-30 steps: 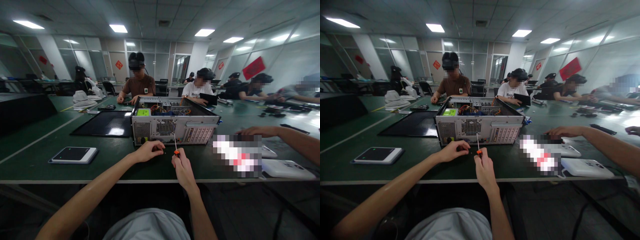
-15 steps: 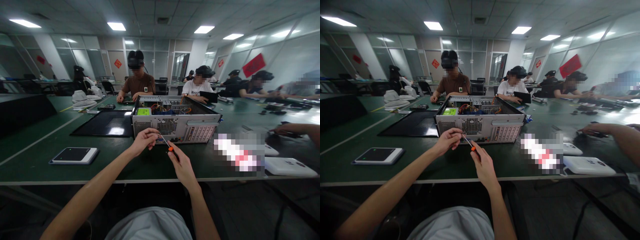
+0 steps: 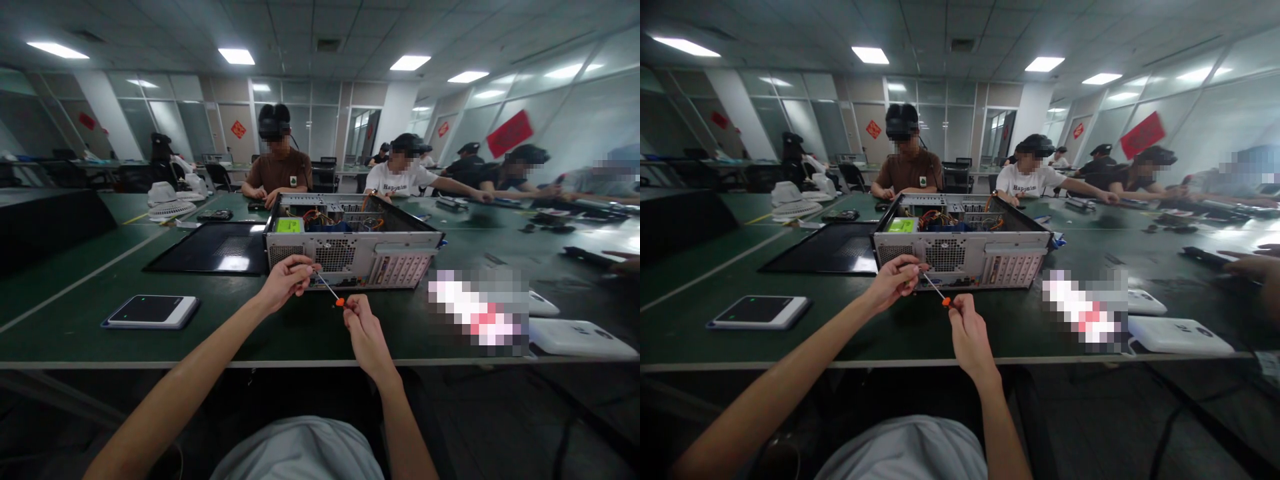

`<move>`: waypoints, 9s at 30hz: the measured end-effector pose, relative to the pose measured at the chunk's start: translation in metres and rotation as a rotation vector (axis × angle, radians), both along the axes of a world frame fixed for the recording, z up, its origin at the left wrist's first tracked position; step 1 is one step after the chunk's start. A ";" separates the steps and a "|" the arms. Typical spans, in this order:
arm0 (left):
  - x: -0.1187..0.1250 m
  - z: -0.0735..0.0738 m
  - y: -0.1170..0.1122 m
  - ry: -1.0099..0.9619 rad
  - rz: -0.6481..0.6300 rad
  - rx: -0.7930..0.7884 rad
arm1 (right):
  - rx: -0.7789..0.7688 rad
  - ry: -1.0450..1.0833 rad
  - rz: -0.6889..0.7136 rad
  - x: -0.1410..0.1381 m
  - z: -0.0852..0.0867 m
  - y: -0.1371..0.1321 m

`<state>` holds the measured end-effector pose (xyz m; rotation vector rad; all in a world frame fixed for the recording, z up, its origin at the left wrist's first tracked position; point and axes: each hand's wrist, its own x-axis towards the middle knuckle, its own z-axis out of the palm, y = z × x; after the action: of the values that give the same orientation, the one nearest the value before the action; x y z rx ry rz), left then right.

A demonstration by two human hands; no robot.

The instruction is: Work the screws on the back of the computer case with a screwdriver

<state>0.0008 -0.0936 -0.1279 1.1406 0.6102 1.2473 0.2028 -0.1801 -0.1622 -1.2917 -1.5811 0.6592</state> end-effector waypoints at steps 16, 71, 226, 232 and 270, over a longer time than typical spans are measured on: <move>-0.004 -0.002 0.000 0.064 0.060 0.057 | -0.008 -0.045 0.051 0.003 -0.001 0.002; -0.020 0.021 0.017 0.992 0.887 1.212 | 0.377 0.488 0.173 -0.051 0.037 -0.020; -0.011 0.133 0.087 1.845 0.291 0.382 | 0.723 -0.089 -0.048 -0.071 0.052 -0.020; -0.011 0.134 0.086 1.844 0.271 0.385 | 0.445 -0.173 0.046 -0.072 0.063 -0.028; -0.014 0.132 0.088 1.829 0.287 0.398 | -0.152 1.040 0.602 -0.110 0.056 -0.008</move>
<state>-0.0131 -0.0054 0.0041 2.4731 1.9180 0.1564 0.0932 -0.1885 -0.1066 -0.3578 -0.9967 1.5372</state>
